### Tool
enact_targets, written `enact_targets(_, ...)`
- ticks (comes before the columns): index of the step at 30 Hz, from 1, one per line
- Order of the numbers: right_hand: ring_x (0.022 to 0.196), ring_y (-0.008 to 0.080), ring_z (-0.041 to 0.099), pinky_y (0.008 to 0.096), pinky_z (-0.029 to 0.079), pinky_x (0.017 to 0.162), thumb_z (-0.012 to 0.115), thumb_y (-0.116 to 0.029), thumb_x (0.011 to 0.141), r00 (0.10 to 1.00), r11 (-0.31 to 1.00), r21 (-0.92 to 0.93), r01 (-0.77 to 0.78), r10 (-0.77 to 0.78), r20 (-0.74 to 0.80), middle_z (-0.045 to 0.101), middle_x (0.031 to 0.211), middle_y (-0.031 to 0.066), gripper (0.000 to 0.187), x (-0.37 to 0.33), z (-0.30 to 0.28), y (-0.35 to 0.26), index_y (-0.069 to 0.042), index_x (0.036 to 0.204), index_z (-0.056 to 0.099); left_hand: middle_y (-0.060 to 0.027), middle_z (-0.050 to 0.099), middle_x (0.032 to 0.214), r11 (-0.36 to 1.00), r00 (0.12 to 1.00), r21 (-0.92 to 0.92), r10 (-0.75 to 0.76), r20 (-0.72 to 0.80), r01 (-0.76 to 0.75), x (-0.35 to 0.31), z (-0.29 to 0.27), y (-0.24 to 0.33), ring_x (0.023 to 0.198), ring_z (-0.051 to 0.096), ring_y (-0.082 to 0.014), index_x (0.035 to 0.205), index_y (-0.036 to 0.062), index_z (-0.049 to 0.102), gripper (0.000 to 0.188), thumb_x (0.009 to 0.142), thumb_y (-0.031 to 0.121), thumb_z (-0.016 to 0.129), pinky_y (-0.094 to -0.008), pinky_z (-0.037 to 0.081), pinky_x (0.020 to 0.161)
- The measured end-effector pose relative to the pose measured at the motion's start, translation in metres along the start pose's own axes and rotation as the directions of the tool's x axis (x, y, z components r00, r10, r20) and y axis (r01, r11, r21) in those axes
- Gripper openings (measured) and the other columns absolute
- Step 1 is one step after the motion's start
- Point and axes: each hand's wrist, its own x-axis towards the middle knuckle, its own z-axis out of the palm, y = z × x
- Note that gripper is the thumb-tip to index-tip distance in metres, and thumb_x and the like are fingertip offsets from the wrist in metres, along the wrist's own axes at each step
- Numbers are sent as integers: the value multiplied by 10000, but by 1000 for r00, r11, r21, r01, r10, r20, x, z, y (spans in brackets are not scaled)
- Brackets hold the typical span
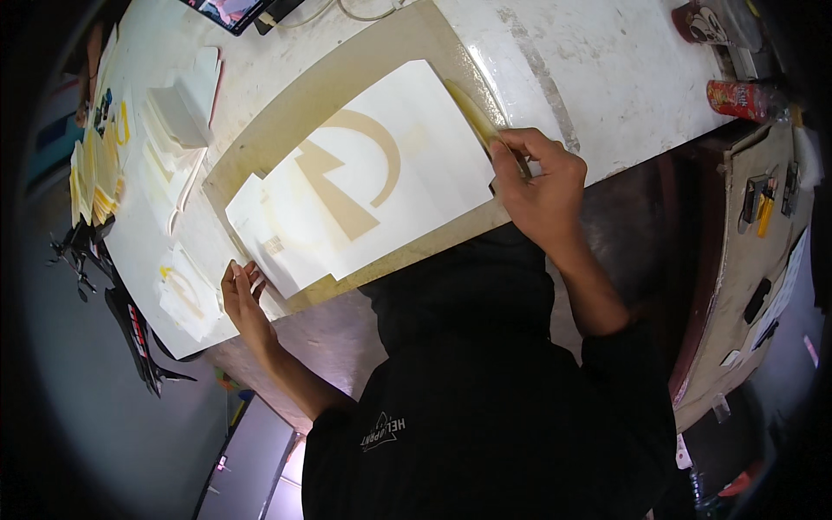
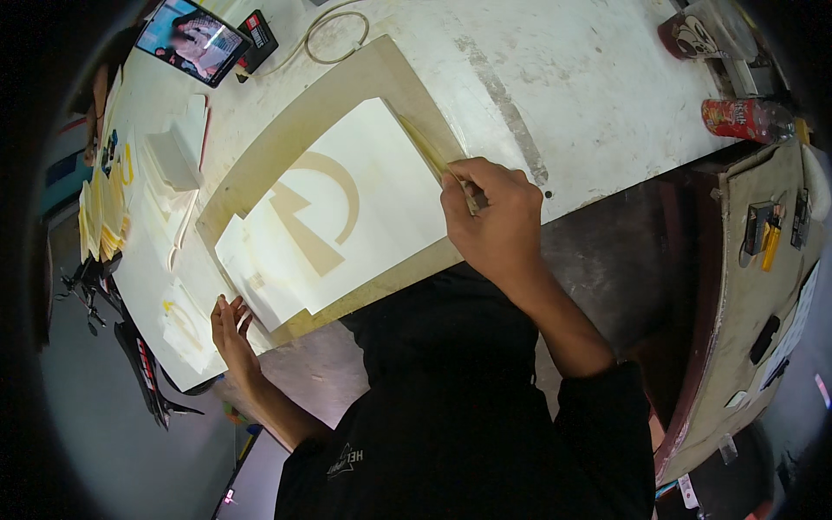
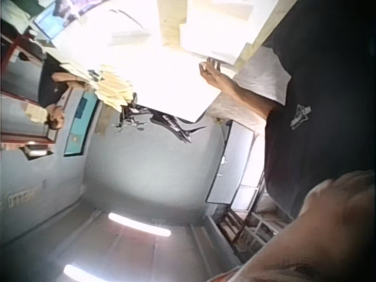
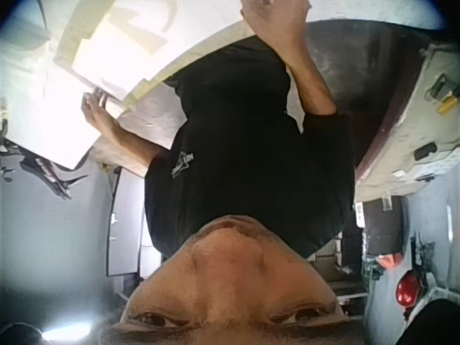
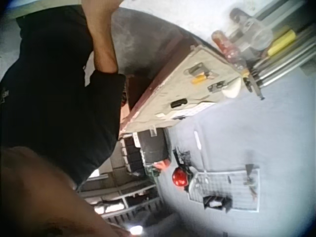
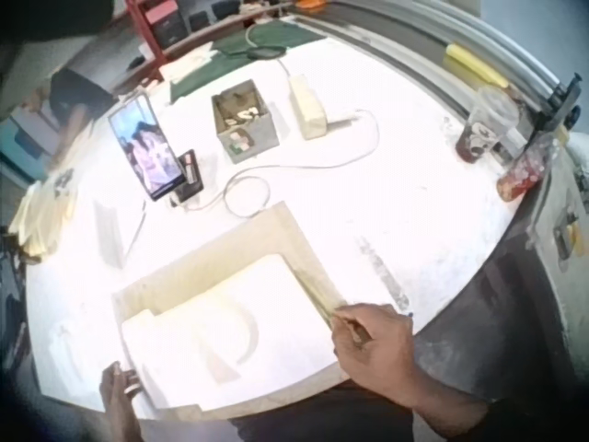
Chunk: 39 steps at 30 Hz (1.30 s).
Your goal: The person repeatedly folds white paper sheets with yellow printed designs on a workbench. They align edges, press down creases, and stack the folded sheets. A smartphone playing a video is visible on the table.
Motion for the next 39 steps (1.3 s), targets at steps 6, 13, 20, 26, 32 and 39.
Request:
enact_targets(6,681,164,707,293,533,589,707,-91,909,983,992,60,-113,103,149,758,809,177,225,3,-13,-3,82,1045,754,-144,688,1113,999,999,-37,-16,34,17,-6,4,-3,1001,654,-175,1379,-42,554,531,1065,381,616,-348,528,923)
enact_targets(13,698,174,720,301,551,627,694,-122,948,958,995,-7,-98,96,272,764,824,182,234,10,-22,-14,83,1045,752,-109,711,1056,995,998,-94,-28,58,33,-6,2,0,952,686,-173,1341,-7,601,520,1050,422,633,-325,544,907)
enact_targets(20,666,166,696,306,539,624,684,-121,961,940,991,60,-122,96,327,761,814,167,207,14,-25,-6,56,1037,760,-104,723,1020,981,996,-189,-35,77,49,-4,0,-2,896,675,-144,1259,-4,623,448,1051,392,642,-313,531,888)
enact_targets(26,668,164,701,309,545,628,689,-110,954,935,988,68,-137,106,337,759,812,171,194,12,-22,-11,50,1033,763,-136,722,1062,982,996,-175,-58,61,68,-7,1,3,936,680,-171,1310,-19,598,494,1056,404,626,-325,523,916)
enact_targets(32,706,204,739,315,562,649,700,-108,947,961,999,0,-53,51,272,761,829,190,202,9,-27,-12,56,1049,759,-161,715,1110,974,992,-197,-94,82,108,-7,-5,3,1000,679,-190,1353,-30,571,533,1056,410,617,-331,520,931)
enact_targets(39,694,277,740,344,566,664,719,-111,924,948,997,-8,-79,78,310,747,830,220,205,6,-24,-19,46,1049,761,-173,716,1131,980,994,-175,-87,70,98,-8,-3,2,1020,685,-202,1342,-29,575,529,1051,410,625,-342,523,954)
